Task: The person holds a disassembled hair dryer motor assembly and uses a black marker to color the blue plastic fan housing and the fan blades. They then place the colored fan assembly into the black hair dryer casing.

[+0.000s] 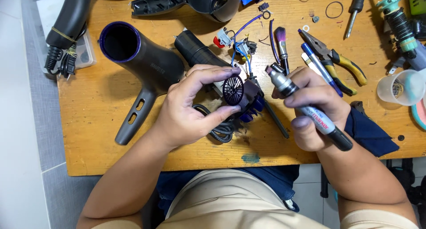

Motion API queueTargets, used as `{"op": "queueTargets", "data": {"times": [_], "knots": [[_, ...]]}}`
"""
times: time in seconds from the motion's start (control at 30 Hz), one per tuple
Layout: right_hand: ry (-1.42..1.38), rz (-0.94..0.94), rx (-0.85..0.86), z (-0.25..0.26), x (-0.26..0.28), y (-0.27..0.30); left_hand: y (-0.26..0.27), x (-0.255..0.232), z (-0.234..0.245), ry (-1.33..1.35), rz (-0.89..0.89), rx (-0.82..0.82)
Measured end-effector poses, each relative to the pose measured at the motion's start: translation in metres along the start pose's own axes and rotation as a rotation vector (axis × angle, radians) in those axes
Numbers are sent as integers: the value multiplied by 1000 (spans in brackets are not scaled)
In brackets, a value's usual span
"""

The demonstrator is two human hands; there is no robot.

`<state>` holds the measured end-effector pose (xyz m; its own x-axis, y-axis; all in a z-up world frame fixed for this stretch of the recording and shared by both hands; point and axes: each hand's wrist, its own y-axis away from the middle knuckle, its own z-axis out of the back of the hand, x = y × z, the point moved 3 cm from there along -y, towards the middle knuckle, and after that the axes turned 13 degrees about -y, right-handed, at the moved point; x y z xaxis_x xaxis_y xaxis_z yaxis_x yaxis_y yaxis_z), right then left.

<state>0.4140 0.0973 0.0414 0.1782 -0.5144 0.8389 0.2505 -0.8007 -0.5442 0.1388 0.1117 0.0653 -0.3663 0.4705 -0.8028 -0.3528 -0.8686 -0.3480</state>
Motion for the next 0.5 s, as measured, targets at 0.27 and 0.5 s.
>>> {"op": "queueTargets", "data": {"times": [0.27, 0.5], "knots": [[-117, -160, -98, 2, -6, 9, 1, 1, -1, -12, 20, 13], [-36, -29, -133, 5, -12, 16, 2, 0, -1, -39, 46, 0]]}}
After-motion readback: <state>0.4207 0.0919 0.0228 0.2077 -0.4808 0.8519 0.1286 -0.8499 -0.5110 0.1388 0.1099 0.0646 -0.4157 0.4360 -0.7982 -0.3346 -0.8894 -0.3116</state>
